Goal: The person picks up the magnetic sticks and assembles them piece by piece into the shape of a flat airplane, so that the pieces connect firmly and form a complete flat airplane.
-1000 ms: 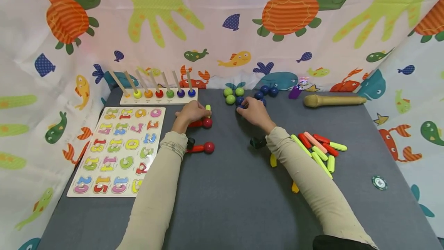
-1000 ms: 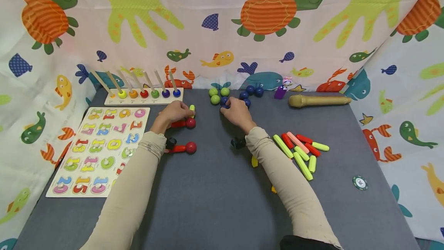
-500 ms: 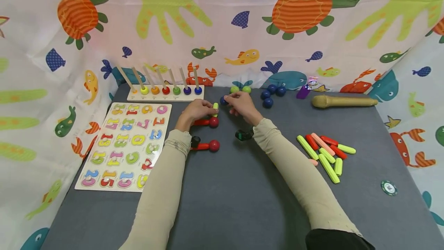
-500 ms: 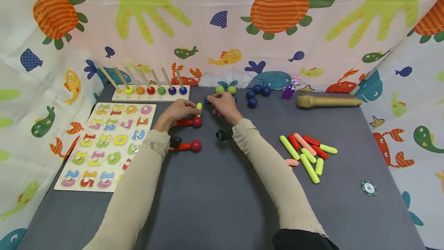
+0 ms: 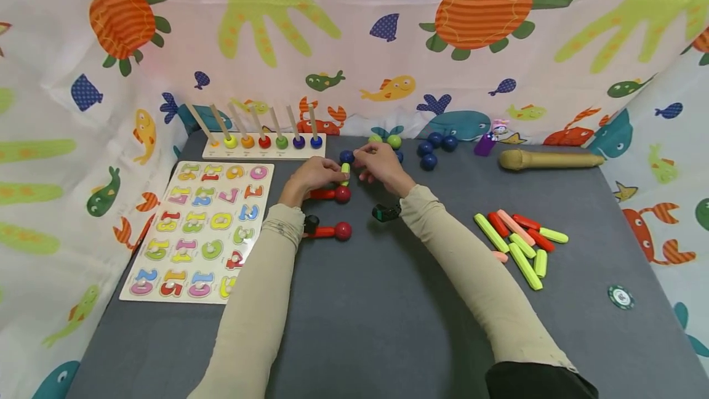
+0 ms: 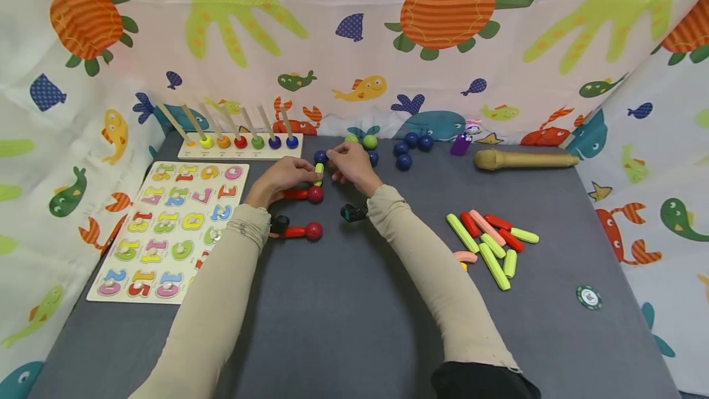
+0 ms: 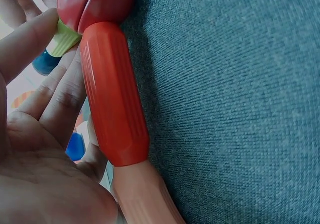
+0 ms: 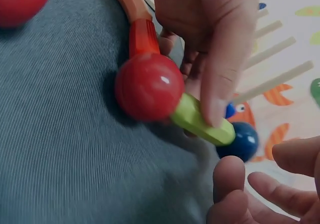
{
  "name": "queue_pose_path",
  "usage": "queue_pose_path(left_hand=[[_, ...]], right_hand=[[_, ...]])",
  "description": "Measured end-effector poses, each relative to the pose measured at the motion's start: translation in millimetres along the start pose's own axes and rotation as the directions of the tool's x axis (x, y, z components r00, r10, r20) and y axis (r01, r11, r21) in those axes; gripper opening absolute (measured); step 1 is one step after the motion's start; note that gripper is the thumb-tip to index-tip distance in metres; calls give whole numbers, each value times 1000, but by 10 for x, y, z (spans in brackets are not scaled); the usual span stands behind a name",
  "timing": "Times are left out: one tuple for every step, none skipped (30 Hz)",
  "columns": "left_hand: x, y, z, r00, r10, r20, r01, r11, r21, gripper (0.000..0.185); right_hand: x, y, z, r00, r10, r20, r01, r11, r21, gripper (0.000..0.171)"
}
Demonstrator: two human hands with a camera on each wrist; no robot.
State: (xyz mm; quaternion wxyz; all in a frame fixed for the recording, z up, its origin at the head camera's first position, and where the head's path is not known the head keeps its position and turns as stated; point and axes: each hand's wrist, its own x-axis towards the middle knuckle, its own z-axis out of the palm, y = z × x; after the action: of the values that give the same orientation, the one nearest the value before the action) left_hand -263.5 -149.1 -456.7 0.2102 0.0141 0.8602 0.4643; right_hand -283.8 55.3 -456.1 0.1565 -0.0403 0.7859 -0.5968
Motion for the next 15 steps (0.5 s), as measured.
queue_pose_path(left_hand=[[2, -4, 1, 1000, 0, 0, 0, 1000, -8, 34], [3, -8, 1, 1000, 0, 1, 0, 1000, -14, 34], [4, -12, 3, 1000, -2, 3, 2, 1000, -20, 34], [6, -15, 4, 1000, -3, 7, 3, 1000, -30, 35], [3, -16, 2, 1000, -6, 10, 7, 999, -35, 36], [-1, -14, 1, 1000, -8, 9, 9, 999, -37, 36], [-2, -14, -1, 1000, -8, 8, 8, 999, -38, 36], [-9, -10, -3, 1000, -8, 8, 8, 999, -39, 36], [-12, -6, -4, 1000, -5, 9, 6, 999, -40, 36], [-16, -1, -5, 1000, -3, 9, 3, 999, -40, 35], [-18, 3, -4, 1000, 0, 10, 0, 999, -36, 35], [-22, 8, -5, 1000, 2, 15, -2, 999, -35, 35], [-22, 8, -10, 1000, 1, 17, 0, 1000, -30, 36], [-23, 9, -13, 1000, -3, 20, 3, 1000, -28, 36], [-25, 9, -17, 1000, -9, 22, 10, 1000, -30, 36]], right_hand=[[-20, -5, -36, 1000, -13, 6, 13, 1000, -14, 32], [-42, -10, -76, 1000, -29, 10, 30, 999, -28, 33], [-68, -19, -122, 999, -48, 12, 48, 998, -45, 34], [-105, -32, -173, 998, -67, 10, 68, 996, -63, 34], [-134, -36, -230, 996, -88, 9, 88, 993, -77, 34], [-174, -43, -292, 995, -104, 7, 104, 991, -90, 34], [-227, -57, -359, 993, -118, 9, 118, 988, -101, 34], [-283, -69, -429, 991, -132, 12, 132, 985, -111, 34], [-345, -80, -504, 989, -144, 17, 145, 982, -122, 33], [-408, -82, -579, 988, -155, 23, 156, 979, -128, 32], [-469, -74, -659, 986, -165, 30, 168, 976, -135, 31], [-542, -70, -739, 985, -171, 37, 175, 973, -149, 29], [-611, -59, -816, 983, -176, 47, 181, 969, -171, 28], [-676, -38, -892, 982, -179, 58, 187, 963, -194, 28], [-741, -11, -964, 981, -181, 74, 193, 957, -217, 27]])
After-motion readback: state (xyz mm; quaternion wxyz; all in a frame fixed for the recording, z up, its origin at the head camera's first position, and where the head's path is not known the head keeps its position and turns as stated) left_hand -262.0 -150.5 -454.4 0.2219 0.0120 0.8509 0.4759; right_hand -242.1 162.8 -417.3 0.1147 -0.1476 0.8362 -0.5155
